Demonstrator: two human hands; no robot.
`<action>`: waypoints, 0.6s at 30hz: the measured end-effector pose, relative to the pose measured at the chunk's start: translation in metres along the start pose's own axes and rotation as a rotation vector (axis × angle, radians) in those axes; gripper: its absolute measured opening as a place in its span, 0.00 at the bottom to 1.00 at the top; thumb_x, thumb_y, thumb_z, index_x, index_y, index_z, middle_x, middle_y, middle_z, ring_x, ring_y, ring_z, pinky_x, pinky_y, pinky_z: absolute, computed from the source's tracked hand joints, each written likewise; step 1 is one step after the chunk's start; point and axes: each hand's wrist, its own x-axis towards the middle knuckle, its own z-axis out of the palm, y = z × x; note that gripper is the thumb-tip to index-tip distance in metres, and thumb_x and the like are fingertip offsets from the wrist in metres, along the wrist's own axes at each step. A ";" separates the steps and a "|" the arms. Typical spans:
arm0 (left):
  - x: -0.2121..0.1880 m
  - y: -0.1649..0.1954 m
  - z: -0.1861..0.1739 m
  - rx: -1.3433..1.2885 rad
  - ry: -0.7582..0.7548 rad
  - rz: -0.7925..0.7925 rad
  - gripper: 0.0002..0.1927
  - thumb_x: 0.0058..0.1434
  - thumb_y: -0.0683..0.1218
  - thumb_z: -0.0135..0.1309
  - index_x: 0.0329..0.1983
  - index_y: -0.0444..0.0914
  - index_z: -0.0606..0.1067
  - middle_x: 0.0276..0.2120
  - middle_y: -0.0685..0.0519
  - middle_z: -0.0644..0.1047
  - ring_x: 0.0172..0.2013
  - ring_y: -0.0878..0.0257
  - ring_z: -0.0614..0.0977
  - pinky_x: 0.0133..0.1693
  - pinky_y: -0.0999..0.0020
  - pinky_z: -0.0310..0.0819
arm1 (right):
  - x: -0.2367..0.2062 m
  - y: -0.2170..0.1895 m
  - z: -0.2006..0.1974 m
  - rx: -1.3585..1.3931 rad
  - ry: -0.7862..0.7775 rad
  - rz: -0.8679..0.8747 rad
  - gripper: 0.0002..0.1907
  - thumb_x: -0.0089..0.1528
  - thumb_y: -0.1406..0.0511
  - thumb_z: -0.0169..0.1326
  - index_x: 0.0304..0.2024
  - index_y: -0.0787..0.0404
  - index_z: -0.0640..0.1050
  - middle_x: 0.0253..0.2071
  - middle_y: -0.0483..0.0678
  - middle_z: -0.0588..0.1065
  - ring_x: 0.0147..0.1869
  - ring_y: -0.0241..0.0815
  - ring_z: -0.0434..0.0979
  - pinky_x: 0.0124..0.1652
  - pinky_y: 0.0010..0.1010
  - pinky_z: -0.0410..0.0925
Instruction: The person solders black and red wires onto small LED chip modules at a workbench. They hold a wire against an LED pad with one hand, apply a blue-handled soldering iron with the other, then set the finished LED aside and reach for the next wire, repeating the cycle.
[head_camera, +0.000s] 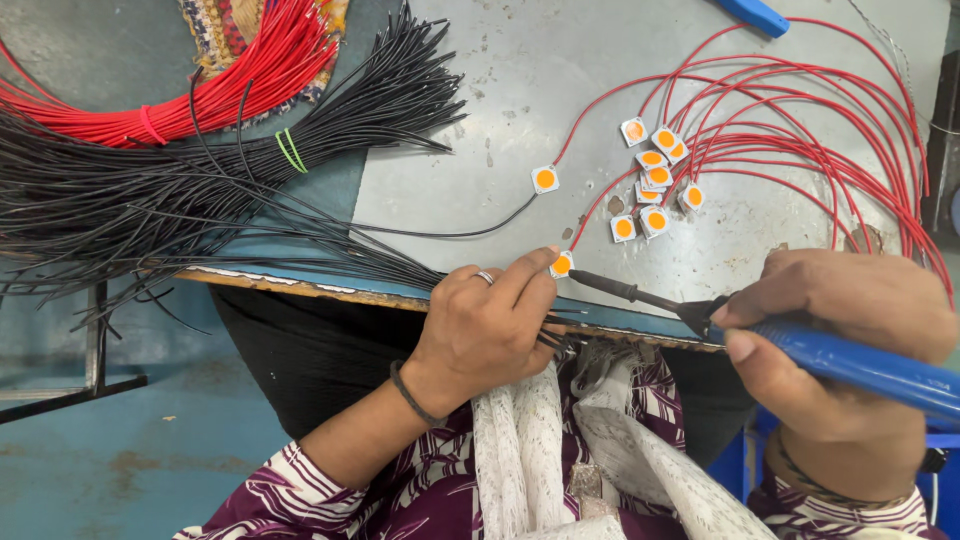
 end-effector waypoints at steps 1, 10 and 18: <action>0.000 0.000 0.000 0.002 -0.003 0.000 0.18 0.38 0.44 0.60 0.34 0.37 0.73 0.52 0.48 0.81 0.21 0.57 0.75 0.32 0.63 0.73 | 0.000 0.000 0.001 0.001 0.006 0.001 0.09 0.52 0.66 0.59 0.29 0.67 0.77 0.25 0.49 0.77 0.23 0.36 0.70 0.21 0.23 0.61; 0.000 -0.001 0.001 -0.014 0.030 0.014 0.14 0.42 0.43 0.59 0.33 0.36 0.73 0.52 0.47 0.81 0.21 0.58 0.76 0.33 0.64 0.74 | 0.002 0.000 0.008 0.037 -0.009 -0.061 0.09 0.53 0.64 0.58 0.29 0.66 0.77 0.25 0.49 0.76 0.22 0.35 0.74 0.26 0.24 0.64; -0.001 -0.003 0.001 -0.025 0.040 0.035 0.10 0.44 0.41 0.58 0.30 0.36 0.72 0.51 0.44 0.81 0.22 0.58 0.77 0.37 0.63 0.77 | 0.000 -0.002 0.012 0.003 -0.004 0.030 0.09 0.52 0.64 0.59 0.28 0.64 0.78 0.23 0.47 0.76 0.24 0.36 0.71 0.23 0.24 0.61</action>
